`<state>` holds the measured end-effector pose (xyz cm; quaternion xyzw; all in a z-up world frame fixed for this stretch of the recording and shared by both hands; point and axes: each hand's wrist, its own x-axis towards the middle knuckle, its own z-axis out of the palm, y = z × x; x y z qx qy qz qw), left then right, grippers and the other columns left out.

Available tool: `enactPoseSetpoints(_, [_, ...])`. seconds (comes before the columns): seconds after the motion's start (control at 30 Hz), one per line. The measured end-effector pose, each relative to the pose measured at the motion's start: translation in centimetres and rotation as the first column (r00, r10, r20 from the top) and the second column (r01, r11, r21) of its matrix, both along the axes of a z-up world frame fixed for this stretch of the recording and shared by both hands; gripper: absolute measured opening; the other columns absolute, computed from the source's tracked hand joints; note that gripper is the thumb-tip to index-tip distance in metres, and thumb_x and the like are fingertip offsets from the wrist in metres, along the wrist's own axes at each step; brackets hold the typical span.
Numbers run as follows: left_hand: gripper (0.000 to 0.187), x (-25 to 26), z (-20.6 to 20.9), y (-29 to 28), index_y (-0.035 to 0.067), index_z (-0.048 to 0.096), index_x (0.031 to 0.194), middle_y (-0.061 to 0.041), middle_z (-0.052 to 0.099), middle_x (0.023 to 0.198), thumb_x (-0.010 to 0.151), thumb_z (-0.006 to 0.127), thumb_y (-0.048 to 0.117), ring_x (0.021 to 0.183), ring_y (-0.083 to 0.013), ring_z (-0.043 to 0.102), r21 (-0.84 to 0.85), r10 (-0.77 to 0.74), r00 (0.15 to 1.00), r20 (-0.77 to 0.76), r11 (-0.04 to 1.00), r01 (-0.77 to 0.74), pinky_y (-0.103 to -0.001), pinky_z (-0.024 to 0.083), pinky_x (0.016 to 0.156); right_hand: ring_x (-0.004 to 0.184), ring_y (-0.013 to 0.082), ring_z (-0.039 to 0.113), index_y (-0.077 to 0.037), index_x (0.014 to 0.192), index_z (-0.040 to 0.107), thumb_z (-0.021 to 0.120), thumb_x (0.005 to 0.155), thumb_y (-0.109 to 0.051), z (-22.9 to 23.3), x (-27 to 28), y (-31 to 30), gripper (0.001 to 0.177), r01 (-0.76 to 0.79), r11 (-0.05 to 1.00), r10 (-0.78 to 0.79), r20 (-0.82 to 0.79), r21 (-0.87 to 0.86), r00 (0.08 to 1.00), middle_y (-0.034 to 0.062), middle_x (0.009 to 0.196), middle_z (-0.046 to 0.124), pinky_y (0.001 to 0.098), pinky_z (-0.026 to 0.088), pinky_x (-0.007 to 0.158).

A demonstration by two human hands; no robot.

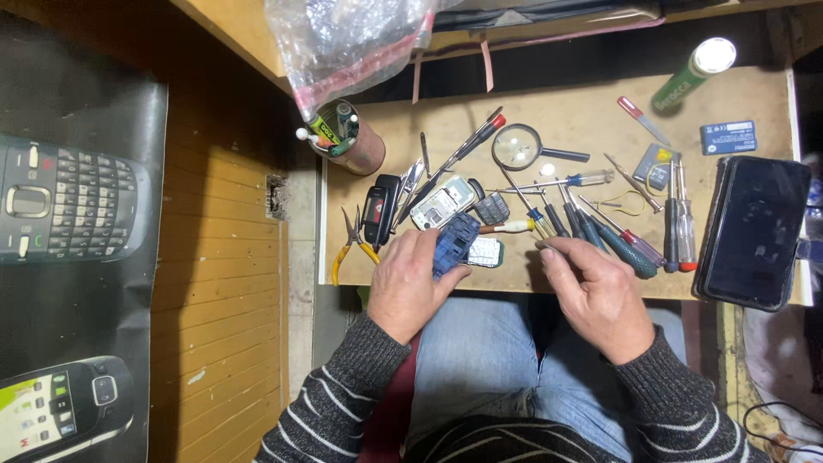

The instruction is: The person disassembles a small mobile phone using a screwdriver and a prying tool, removes the back cover and battery, and then applies a substance from a small container to the internal components.

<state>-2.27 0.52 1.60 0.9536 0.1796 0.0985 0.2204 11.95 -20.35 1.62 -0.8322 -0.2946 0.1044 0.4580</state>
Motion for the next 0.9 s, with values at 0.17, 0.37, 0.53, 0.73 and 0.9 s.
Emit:
enactPoseSetpoints(0.17, [0.061,-0.3,-0.3,-0.4,0.002,0.06,0.125,-0.017,0.063,0.096,0.08,0.085,0.036,0.093,-0.0381,0.069,-0.088,0.06,0.997,0.037,0.995,-0.057,-0.046,0.057,0.081,0.083,0.0362,0.072,-0.009,0.121,0.074,0.06,0.101,-0.013,2.2,-1.2,1.3,0.024,-0.044,0.998,0.05,-0.144,0.048,0.988,0.0203,0.084,0.074,0.0497,0.058,0.071])
enactPoseSetpoints(0.37, [0.061,-0.3,1.2,-2.7,0.005,0.057,0.122,-0.018,0.067,0.088,0.079,0.086,0.038,0.087,-0.0392,0.072,-0.332,0.171,0.977,0.125,0.935,-0.121,-0.046,0.058,0.075,0.073,0.0192,0.065,-0.005,0.11,0.072,0.064,0.098,-0.012,-1.8,-1.5,1.2,0.016,-0.024,0.983,0.087,-0.348,0.181,0.933,0.014,0.076,0.07,0.0381,0.056,0.069])
enactPoseSetpoints(0.53, [0.061,-0.2,3.1,-4.6,0.008,0.058,0.117,-0.015,0.072,0.082,0.075,0.088,0.039,0.081,-0.0365,0.074,-0.457,0.228,0.963,0.141,0.878,-0.141,-0.044,0.059,0.072,0.07,0.0053,0.06,-0.002,0.111,0.072,0.07,0.094,-0.007,-0.1,-2.4,2.7,0.018,0.146,0.913,0.108,-0.572,0.38,0.813,0.0053,0.075,0.07,0.0232,0.054,0.065])
enactPoseSetpoints(0.73, [0.056,0.0,3.8,-5.3,0.008,0.059,0.115,-0.014,0.075,0.078,0.076,0.088,0.035,0.073,-0.0312,0.075,-0.54,0.242,0.961,0.132,0.831,-0.135,-0.04,0.059,0.068,0.06,0.0036,0.054,-0.001,0.107,0.077,0.073,0.093,-0.006,-0.2,-2.8,3.3,0.015,0.195,0.887,0.123,-0.62,0.419,0.775,0.0035,0.07,0.068,0.0189,0.046,0.053])
enactPoseSetpoints(0.9, [0.059,-0.2,3.1,-5.7,0.007,0.057,0.118,-0.018,0.074,0.081,0.078,0.089,0.037,0.078,-0.0374,0.075,-0.451,0.245,0.959,0.144,0.879,-0.157,-0.044,0.06,0.067,0.058,0.0037,0.053,0.001,0.103,0.079,0.074,0.092,-0.008,-1.6,-2.4,3.0,0.015,0.212,0.893,0.118,-0.661,0.398,0.741,0.0048,0.066,0.068,0.0188,0.044,0.048])
